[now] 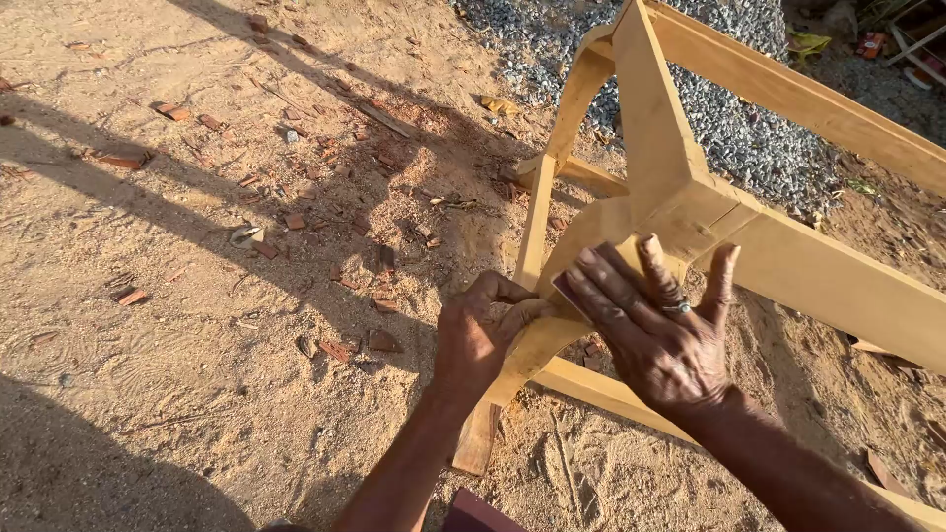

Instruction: The recorder uses sandpaper to smooth the surface of a wooden furniture frame by hand.

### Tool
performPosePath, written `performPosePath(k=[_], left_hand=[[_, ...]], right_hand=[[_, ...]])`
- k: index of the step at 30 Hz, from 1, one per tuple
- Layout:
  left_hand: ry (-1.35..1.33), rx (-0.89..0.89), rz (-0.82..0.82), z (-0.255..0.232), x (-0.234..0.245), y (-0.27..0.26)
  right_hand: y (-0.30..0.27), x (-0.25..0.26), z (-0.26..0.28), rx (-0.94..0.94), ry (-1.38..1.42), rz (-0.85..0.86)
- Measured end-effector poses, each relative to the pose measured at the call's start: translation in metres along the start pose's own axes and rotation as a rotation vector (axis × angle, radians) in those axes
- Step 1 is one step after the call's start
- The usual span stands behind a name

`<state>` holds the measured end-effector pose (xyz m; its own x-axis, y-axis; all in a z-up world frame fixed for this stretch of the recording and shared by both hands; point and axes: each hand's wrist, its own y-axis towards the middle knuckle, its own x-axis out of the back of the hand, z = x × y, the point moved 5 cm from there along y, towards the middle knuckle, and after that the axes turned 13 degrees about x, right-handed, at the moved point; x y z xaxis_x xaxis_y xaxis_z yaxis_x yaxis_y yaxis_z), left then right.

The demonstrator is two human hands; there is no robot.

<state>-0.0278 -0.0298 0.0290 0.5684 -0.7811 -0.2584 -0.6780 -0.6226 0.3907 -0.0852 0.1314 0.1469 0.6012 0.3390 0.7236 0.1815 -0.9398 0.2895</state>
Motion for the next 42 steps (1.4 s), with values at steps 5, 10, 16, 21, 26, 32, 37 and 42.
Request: performPosePath(k=[5,10,16,21,26,32,37,42], left_hand=[[0.233,0.072,-0.063,-0.008,-0.001,0.002],[0.142,0.076,-0.04,0.014,-0.003,0.005],[0.175,0.086,0.0,-0.008,0.003,0.005],[0.141,0.137,0.007,0.025,0.0,0.009],[0.194,0.057,-0.035,0.004,-0.003,0.008],[0.14,0.319,-0.023,0.01,-0.005,0.002],[0.13,0.179,-0.08,0.006,-0.007,0.003],[0.002,0.189,-0.015,0.008,-0.009,0.005]], right_hand=[[-0.044,-0.002,-0.01,0.02,-0.104,0.026],[-0.025,-0.015,0.0,0.039,-0.072,-0.033],[-0.042,-0.015,-0.007,0.028,-0.09,0.036],[-0.021,0.003,-0.008,-0.002,-0.028,-0.03],[-0.005,0.033,-0.018,-0.058,-0.002,-0.032],[-0.005,0.04,-0.02,-0.004,-0.021,-0.191],[0.006,0.053,-0.025,0.074,0.03,-0.171],[-0.03,0.04,-0.04,0.044,0.058,-0.189]])
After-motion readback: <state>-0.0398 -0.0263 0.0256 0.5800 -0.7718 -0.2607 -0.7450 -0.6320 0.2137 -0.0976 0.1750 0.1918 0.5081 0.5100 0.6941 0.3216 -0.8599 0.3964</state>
